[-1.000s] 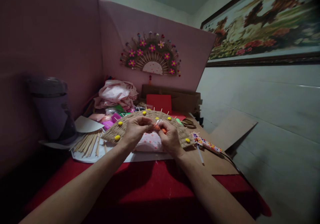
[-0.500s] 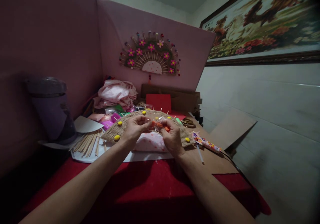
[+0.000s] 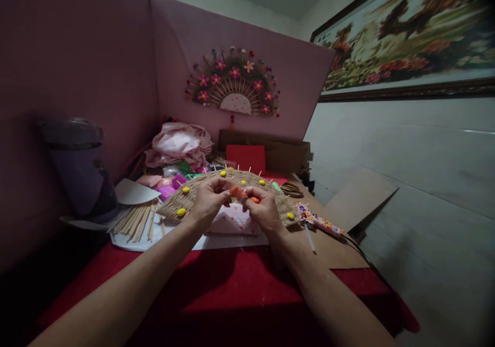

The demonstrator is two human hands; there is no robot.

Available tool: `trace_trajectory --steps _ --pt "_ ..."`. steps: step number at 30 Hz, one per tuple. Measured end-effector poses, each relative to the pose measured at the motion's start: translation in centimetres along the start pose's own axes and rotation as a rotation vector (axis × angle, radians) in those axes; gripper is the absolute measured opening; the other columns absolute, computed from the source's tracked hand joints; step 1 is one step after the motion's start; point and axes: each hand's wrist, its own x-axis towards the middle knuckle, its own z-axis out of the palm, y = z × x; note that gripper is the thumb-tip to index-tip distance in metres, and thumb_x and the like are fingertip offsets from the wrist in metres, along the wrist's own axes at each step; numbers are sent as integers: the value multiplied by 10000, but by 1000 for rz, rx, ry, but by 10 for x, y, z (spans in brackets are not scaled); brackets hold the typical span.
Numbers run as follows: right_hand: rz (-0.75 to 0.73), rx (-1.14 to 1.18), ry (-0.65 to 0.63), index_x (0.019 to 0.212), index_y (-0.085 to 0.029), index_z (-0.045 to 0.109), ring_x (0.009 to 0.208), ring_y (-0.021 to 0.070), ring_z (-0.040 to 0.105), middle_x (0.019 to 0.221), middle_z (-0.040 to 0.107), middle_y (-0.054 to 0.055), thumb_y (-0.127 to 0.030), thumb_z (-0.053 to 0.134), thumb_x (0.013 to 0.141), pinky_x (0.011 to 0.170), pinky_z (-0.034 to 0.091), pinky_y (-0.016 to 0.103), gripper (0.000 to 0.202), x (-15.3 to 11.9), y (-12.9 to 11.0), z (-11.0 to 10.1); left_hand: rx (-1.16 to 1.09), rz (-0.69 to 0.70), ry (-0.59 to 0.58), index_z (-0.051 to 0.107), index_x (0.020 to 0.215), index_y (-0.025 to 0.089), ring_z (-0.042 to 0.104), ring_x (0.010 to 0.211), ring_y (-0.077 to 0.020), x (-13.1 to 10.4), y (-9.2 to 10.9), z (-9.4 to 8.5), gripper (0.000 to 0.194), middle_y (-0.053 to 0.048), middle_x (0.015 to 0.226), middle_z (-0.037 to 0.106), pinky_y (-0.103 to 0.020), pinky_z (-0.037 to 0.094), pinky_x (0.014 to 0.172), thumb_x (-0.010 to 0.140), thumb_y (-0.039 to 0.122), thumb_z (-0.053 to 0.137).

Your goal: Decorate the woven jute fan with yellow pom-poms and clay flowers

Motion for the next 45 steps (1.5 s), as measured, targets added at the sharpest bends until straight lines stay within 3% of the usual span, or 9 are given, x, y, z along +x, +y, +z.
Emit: trace_trajectory --steps 5,9,18,22,27,31,36,41,45 --pt "-43 -22 90 701 -178 578 496 90 447 595 513 -34 -384 648 740 466 371 208 221 3 4 -1 30 -48 10 591 596 129 477 412 -76 -2 1 1 287 13 499 568 -204 385 405 559 341 781" --pt "-53 -49 188 763 -175 570 515 103 481 646 550 -16 -389 607 766 477 400 219 218 3 5 -1 123 -165 -88 652 642 129 514 458 -99 -4 0 3 272 -32 581 632 -207 375 404 594 376 755" --pt "-110 -181 139 740 -195 506 469 106 489 584 508 -38 -308 498 823 469 417 225 141 -2 11 4 516 218 -122 696 664 193 556 577 -138 -12 -15 7 107 -20 634 671 -236 386 576 723 246 623" --pt "-135 -225 130 757 -189 552 539 131 526 592 540 -21 -304 508 827 529 435 241 142 -3 9 4 603 282 -88 667 640 189 486 533 -118 -14 -13 5 136 4 585 612 -232 335 554 735 257 596" --pt "-201 -369 181 759 -179 637 684 163 562 724 609 29 -235 548 786 634 450 274 109 -4 3 2 642 378 61 544 531 185 438 551 -115 -11 -9 6 180 22 561 508 -237 315 555 700 221 593" --pt "-291 -403 173 744 -182 660 729 170 564 757 623 38 -216 569 779 689 450 291 103 -5 0 2 553 293 130 505 514 188 399 499 -101 -9 -10 6 198 42 505 465 -230 293 510 677 234 607" --pt "-283 -252 146 828 -194 688 618 139 552 739 617 26 -265 592 797 562 442 261 124 -10 -3 3 413 210 158 526 523 180 439 455 -92 -6 -11 6 190 42 472 500 -219 321 475 665 248 632" --pt "-73 170 79 872 -181 652 392 78 437 581 572 -24 -306 606 777 357 320 210 164 -10 -7 2 189 56 190 530 510 167 489 417 -96 -1 -11 4 225 33 449 515 -219 379 450 630 284 680" --pt "26 391 26 1000 -198 621 428 75 479 677 617 -14 -256 602 730 323 305 177 277 -5 -11 0 78 -32 200 505 493 163 482 386 -89 2 -14 2 247 43 429 499 -219 398 430 600 271 699"
